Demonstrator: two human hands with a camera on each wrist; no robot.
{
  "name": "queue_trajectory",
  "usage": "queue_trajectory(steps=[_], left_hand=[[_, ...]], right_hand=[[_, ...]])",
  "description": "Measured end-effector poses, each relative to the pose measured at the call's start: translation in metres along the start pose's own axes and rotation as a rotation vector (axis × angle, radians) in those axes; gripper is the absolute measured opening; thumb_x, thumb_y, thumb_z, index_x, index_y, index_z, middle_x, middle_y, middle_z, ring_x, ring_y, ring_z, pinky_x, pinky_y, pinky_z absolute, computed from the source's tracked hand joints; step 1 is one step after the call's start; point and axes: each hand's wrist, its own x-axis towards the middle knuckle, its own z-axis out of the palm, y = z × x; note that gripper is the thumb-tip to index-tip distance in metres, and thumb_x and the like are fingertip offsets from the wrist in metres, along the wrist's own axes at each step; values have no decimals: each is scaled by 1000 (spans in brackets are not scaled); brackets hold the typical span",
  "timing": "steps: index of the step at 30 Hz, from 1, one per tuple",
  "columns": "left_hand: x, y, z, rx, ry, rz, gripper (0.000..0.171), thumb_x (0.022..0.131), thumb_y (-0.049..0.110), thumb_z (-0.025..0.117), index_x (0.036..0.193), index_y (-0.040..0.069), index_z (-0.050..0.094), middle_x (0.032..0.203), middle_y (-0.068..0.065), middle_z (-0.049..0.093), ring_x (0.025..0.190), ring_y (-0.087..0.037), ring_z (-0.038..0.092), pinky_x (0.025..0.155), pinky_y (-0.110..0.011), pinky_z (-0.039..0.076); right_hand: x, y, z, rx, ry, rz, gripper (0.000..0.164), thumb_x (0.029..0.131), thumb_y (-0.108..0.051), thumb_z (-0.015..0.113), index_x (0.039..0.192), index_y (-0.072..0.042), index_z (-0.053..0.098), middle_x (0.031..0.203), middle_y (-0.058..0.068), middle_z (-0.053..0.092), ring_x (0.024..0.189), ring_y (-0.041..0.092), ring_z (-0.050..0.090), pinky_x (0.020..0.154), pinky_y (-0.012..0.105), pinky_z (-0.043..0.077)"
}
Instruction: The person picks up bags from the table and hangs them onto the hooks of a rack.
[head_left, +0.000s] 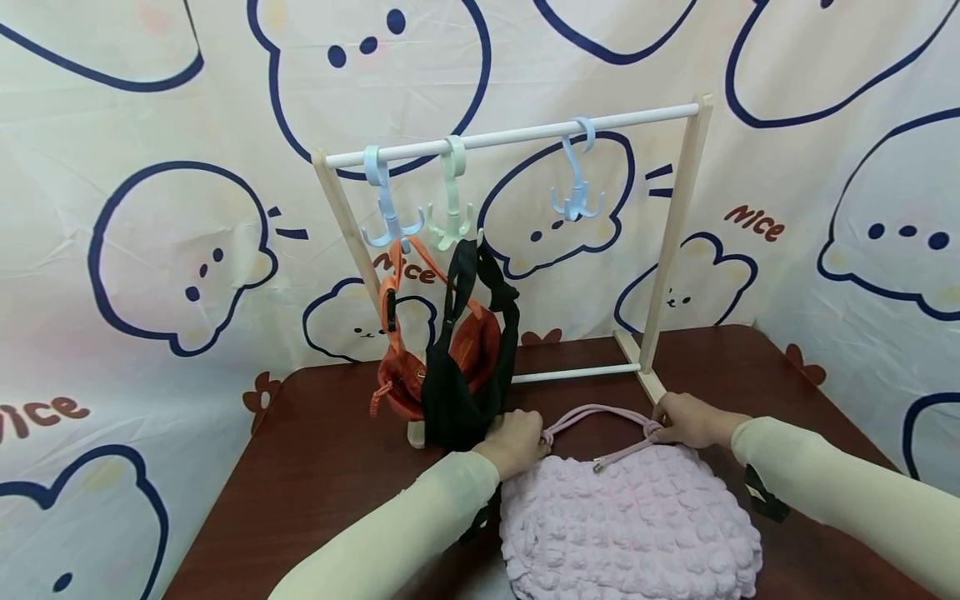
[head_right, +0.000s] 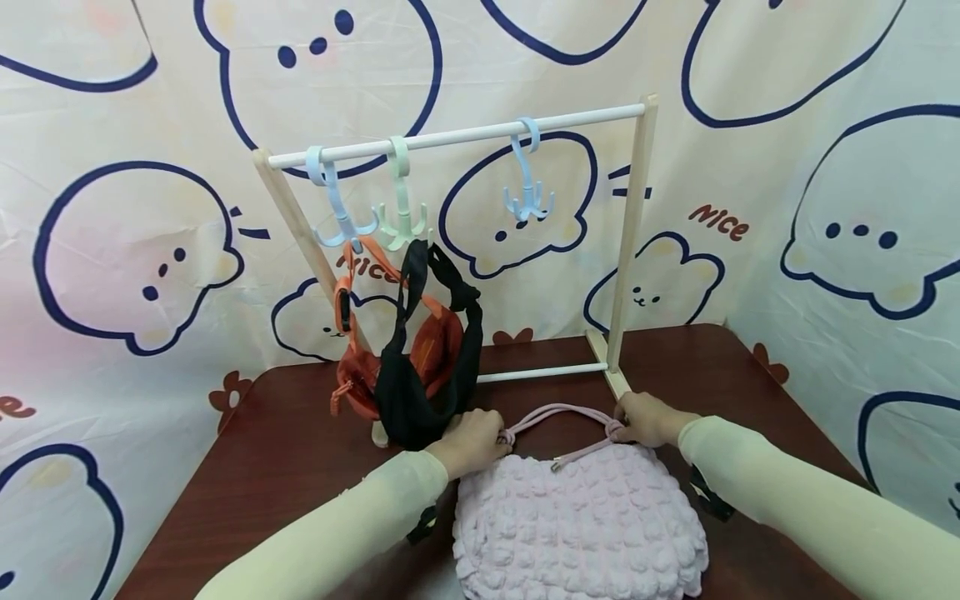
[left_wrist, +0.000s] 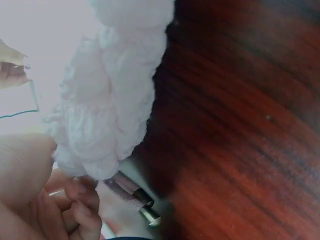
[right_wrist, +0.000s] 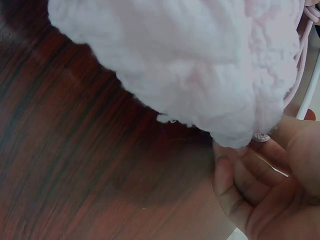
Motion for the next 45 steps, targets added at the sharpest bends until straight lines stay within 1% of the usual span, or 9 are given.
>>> queue_trajectory(steps=[5, 9, 12, 16, 20, 25, 32, 38, 45], left_hand=[[-1, 0, -7, -45, -72, -3, 43, 101, 26, 60, 62, 17, 44, 58, 2, 44, 50, -12, 43, 48, -26, 34], [-2, 0, -9, -34, -105, -5, 45, 100, 25, 63, 60, 18, 42, 58, 3, 40, 52, -12, 41, 49, -26, 33], [-1, -1, -6, -24, -93, 9, 43, 98, 26, 68, 60, 19, 49, 58, 5, 45, 53, -10, 42, 50, -25, 34], [-1, 0, -2, 0, -62, 34, 34, 94, 28, 73, 63, 19, 62, 64, 4, 60, 57, -7, 47, 52, -24, 37], [0, 2, -1, 90, -18, 44, 27, 90, 34, 77, 68, 20, 70, 78, 3, 71, 65, -6, 57, 56, -24, 42], [1, 0, 1, 174, 18, 48, 31, 88, 39, 78, 67, 20, 69, 76, 1, 72, 66, -8, 62, 56, -25, 43], [4, -2, 9, 246, 46, 115, 26, 88, 41, 78, 82, 16, 74, 80, -1, 75, 68, -10, 67, 54, -27, 45], [4, -2, 11, 250, 42, 125, 23, 89, 40, 77, 84, 17, 74, 79, 0, 75, 64, -8, 64, 53, -27, 44], [1, -1, 9, 164, 7, 94, 21, 91, 36, 75, 83, 17, 69, 81, -1, 73, 63, -8, 59, 55, -27, 43]], right_hand=[[3, 1, 3, -30, 20, -3, 10, 87, -11, 78, 86, -2, 73, 70, 0, 61, 63, 9, 49, 57, 25, 40], [4, 2, 6, -26, 25, 17, 10, 86, -11, 78, 85, -4, 72, 69, -1, 59, 63, 10, 49, 57, 26, 40], [4, 3, 9, -18, 25, 25, 9, 86, -11, 78, 84, -5, 72, 69, -2, 58, 63, 10, 49, 58, 26, 40], [3, 4, 10, -12, 34, 18, 10, 85, -10, 79, 79, -8, 71, 66, -4, 55, 62, 10, 47, 57, 25, 39], [1, 2, 10, -3, 29, 14, 9, 85, -10, 78, 80, -7, 71, 68, -4, 56, 62, 10, 48, 57, 25, 39], [2, -1, 9, -14, 19, 17, 11, 86, -11, 78, 82, -6, 69, 72, -3, 58, 65, 11, 48, 60, 26, 40], [3, 2, 11, -37, 18, 23, 11, 86, -12, 79, 81, -8, 69, 72, -3, 59, 67, 12, 49, 62, 28, 41], [3, 4, 12, -33, 30, 10, 12, 86, -12, 79, 80, -8, 69, 72, -3, 59, 67, 12, 49, 63, 28, 41], [3, 3, 11, -31, 26, 16, 13, 86, -11, 78, 83, -6, 67, 74, -1, 61, 68, 12, 50, 63, 28, 43]])
